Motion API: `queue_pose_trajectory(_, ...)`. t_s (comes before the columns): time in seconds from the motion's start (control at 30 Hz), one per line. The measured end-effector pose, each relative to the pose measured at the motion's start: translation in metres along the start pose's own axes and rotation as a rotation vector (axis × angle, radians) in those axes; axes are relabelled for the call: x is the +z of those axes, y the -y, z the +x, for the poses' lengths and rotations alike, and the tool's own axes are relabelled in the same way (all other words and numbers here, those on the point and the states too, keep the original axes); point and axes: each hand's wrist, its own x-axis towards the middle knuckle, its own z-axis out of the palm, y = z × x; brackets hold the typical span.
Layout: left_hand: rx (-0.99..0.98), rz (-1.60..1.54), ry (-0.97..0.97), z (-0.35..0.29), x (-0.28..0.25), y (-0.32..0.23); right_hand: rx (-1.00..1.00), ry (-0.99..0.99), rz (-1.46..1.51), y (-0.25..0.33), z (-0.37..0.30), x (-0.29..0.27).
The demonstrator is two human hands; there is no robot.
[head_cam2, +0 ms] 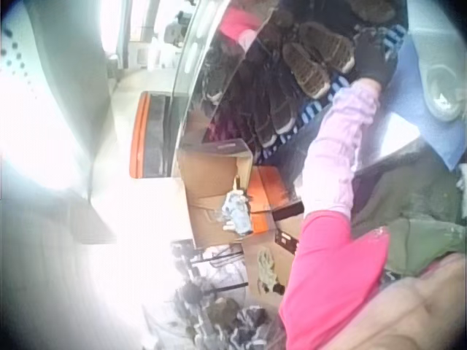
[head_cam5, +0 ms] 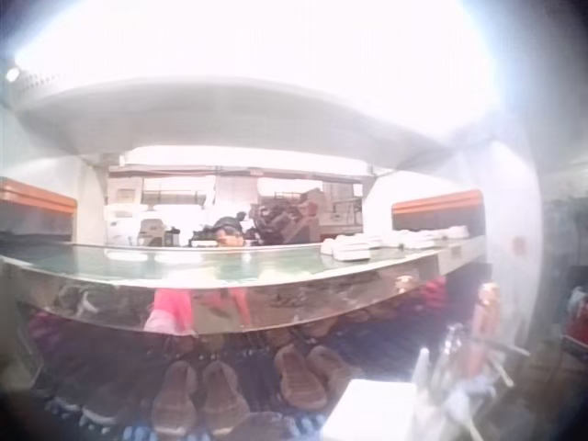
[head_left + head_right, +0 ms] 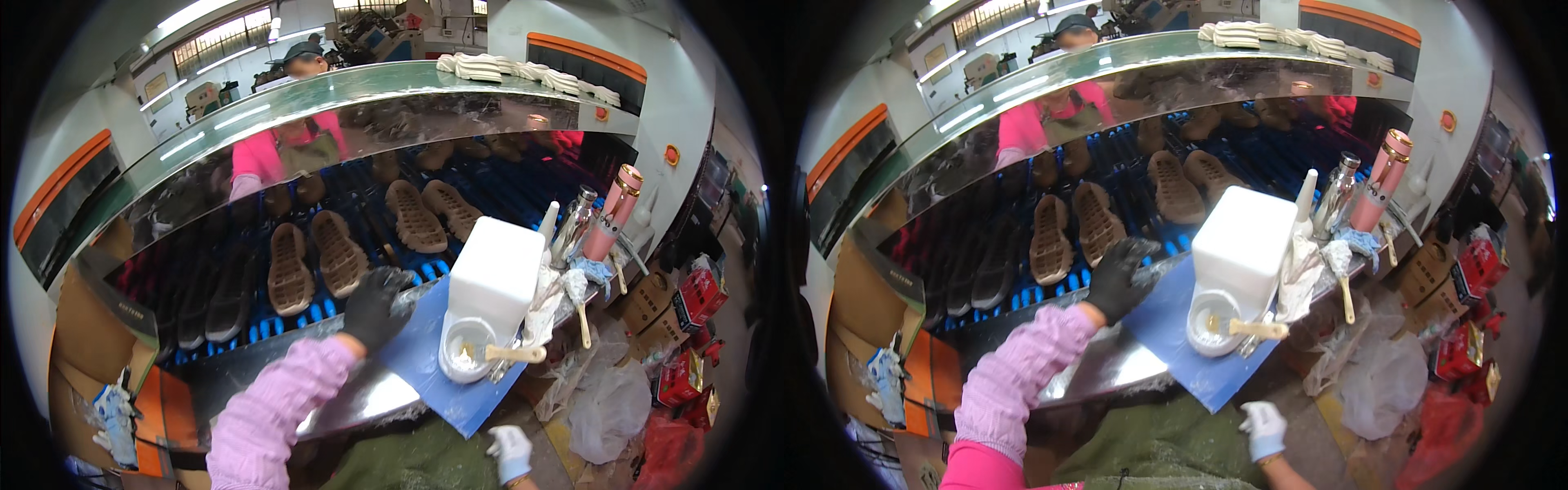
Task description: The person applies a white adhesive to the soles of shoes using a brush. They repeatedly dip the brush into a container and spread the substance across the sole surface, then place each shoe onto a conveyor belt.
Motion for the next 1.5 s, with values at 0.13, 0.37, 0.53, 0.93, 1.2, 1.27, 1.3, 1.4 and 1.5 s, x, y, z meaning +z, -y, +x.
queue_pose_trajectory(0.13, -0.029, 0.21, 0.182, 0.104, 0.052, 0.012, -0.185, -0.019, -0.433, -0.02, 0.02, 0.033)
queue_pose_trajectory(0.37, -0.183, 0.22, 0.42, 0.191, 0.141, 0.047, -0.131, -0.052, -0.41, -0.036, 0.034, 0.026)
queue_pose_trajectory(0.53, 0.008, 0.343, 0.495, 0.157, 0.084, 0.064, -0.216, -0.07, -0.336, -0.025, 0.037, 0.023)
queue_pose_trajectory(0.93, 0.042, -0.351, 0.439, 0.176, 0.089, 0.051, -0.29, -0.099, -0.441, -0.044, 0.044, 0.025)
queue_pose_trajectory(1.2, 0.052, 0.106, 0.665, 0.265, 0.187, 0.006, -0.262, -0.098, -0.459, -0.067, 0.037, 0.018)
queue_pose_trajectory(1.27, 0.047, 0.125, 0.632, 0.268, 0.199, 0.008, -0.218, -0.111, -0.512, -0.08, 0.029, 0.023)
queue_pose_trajectory(1.3, 0.031, 0.128, 0.607, 0.269, 0.195, 0.014, -0.134, -0.075, -0.525, -0.073, 0.032, 0.022)
queue_pose_trajectory(1.4, -0.038, 0.012, 0.452, 0.252, 0.172, 0.03, -0.012, -0.021, -0.496, -0.049, 0.037, 0.018)
queue_pose_trajectory(1.5, -0.221, -0.202, 0.156, 0.229, 0.12, 0.033, -0.09, -0.073, -0.325, -0.025, 0.043, 0.017)
